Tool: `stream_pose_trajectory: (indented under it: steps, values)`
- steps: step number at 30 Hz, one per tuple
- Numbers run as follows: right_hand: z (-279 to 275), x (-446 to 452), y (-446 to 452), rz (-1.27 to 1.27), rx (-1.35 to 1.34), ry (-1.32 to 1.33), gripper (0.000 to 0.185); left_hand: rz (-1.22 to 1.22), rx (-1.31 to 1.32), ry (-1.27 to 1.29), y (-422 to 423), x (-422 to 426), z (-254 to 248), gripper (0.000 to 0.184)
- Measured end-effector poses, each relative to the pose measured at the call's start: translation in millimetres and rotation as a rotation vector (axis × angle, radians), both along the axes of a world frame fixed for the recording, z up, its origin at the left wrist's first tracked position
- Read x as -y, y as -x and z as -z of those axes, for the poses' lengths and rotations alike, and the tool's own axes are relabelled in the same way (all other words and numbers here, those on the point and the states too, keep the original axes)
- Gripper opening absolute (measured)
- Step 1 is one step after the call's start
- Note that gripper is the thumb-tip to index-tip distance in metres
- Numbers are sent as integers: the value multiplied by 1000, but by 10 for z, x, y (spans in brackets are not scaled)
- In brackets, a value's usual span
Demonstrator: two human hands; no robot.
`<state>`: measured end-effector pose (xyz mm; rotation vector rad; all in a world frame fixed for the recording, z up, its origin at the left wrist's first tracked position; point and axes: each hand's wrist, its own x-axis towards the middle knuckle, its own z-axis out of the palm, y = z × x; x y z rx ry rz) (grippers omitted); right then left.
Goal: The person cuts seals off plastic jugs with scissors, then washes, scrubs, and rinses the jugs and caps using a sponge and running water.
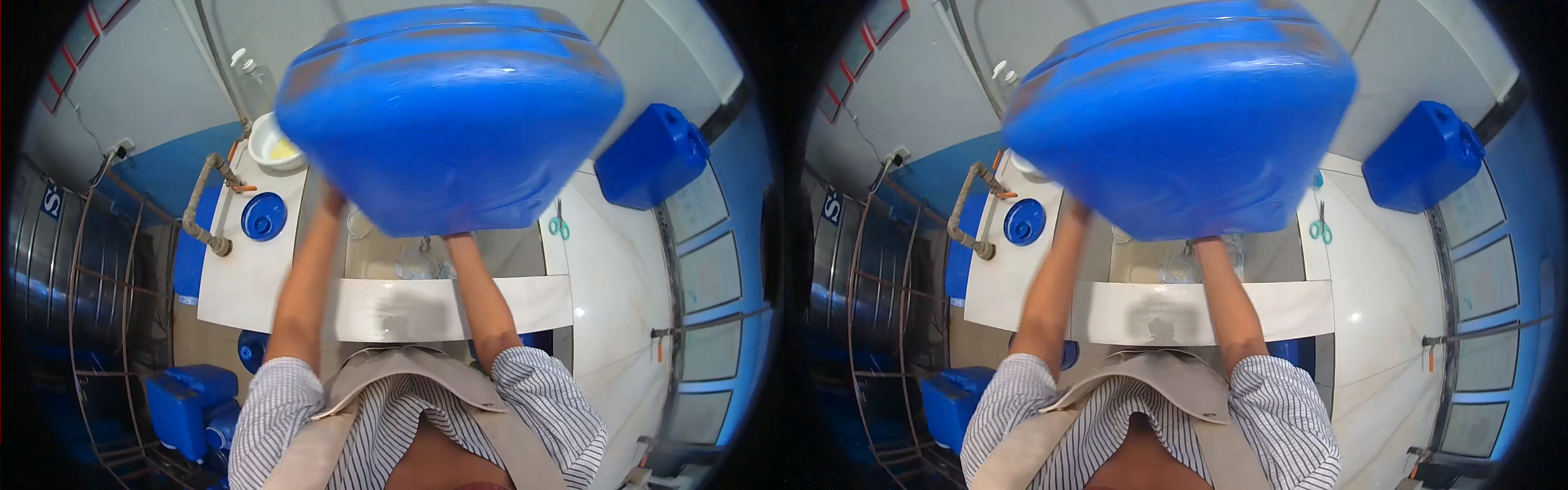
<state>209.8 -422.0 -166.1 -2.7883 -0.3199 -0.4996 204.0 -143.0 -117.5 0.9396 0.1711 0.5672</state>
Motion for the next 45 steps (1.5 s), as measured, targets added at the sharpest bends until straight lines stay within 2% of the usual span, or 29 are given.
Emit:
stream_pose_trajectory:
  steps: [2,3,5,6,7,8,9,11,12,14,15,16,18,20,21,23,24,25,28,30,33,35,36,37,38,39,41,44,45]
  values:
    - [-29,82,-2,-67,-92,-423,44,111,17,192,144,291,103,74]
    - [-76,164,-16,-122,-204,-803,43,131,30,244,221,238,78,72]
    - [-303,356,-21,-282,-562,-1834,43,145,100,251,306,30,-153,70]
    - [-359,435,-7,-316,-643,-1988,42,166,135,241,266,-4,-177,68]
    - [-339,445,21,-301,-562,-1833,42,200,170,240,232,51,-169,67]
    - [-280,436,19,-144,-271,-951,42,265,208,242,226,198,-122,65]
    - [-250,423,38,38,-61,-325,42,361,278,251,220,340,8,64]
    - [-240,441,14,112,-12,-347,41,729,556,301,323,381,173,61]
    - [-289,499,-14,121,-14,-463,41,792,575,316,409,298,117,60]
    - [-436,750,-101,99,-122,-1107,41,217,60,158,717,-17,-338,57]
    - [-543,923,-148,93,-165,-1455,41,220,206,300,873,-246,-570,56]
    - [-634,1126,-192,120,-179,-1583,41,-131,79,34,969,-496,-702,53]
    - [-787,1521,-295,213,-189,-1694,41,-309,164,-256,1137,-426,-1446,55]
    - [-930,1681,-355,375,-233,-1473,41,-243,258,-603,1185,-140,-1944,46]
    - [-1006,1633,-351,466,-272,-1257,41,-232,260,-603,1159,56,-2089,46]
    - [-1124,1291,-297,434,-159,-861,41,-20,182,-1089,1033,542,-2337,45]
    - [-1111,1033,-264,299,64,-703,44,89,141,-1332,953,787,-2395,44]
    - [-1094,835,-243,164,280,-537,47,100,129,-1498,835,1026,-2323,47]
    - [-1064,274,-114,-26,367,-138,53,221,-116,-2174,436,1643,-1711,43]
    - [-963,128,-13,-83,360,-63,53,431,-423,-1973,62,1624,-996,31]
    - [-1039,238,-129,-255,153,104,55,334,-335,-1886,141,1305,-543,26]
    - [-1146,712,-399,-563,6,-187,56,313,-395,-1789,303,1013,-435,30]
    - [-1056,1027,-705,-524,-16,-430,53,283,-424,-1759,401,871,-470,31]
    - [-975,1340,-1032,-288,-51,-581,47,261,-451,-1754,477,734,-499,34]
    - [-986,1633,-1255,2,-80,-444,45,245,-483,-1742,587,623,-520,37]
    - [-686,1967,-1611,162,45,-67,44,230,-510,-1745,699,531,-587,37]
    - [-414,2206,-1721,384,17,82,43,179,-560,-1745,896,358,-788,37]
    - [-222,2110,-1745,357,17,108,39,115,-563,-1687,1181,84,-1073,33]
    - [-82,2010,-1893,325,125,117,35,89,-527,-1627,1255,41,-1173,30]
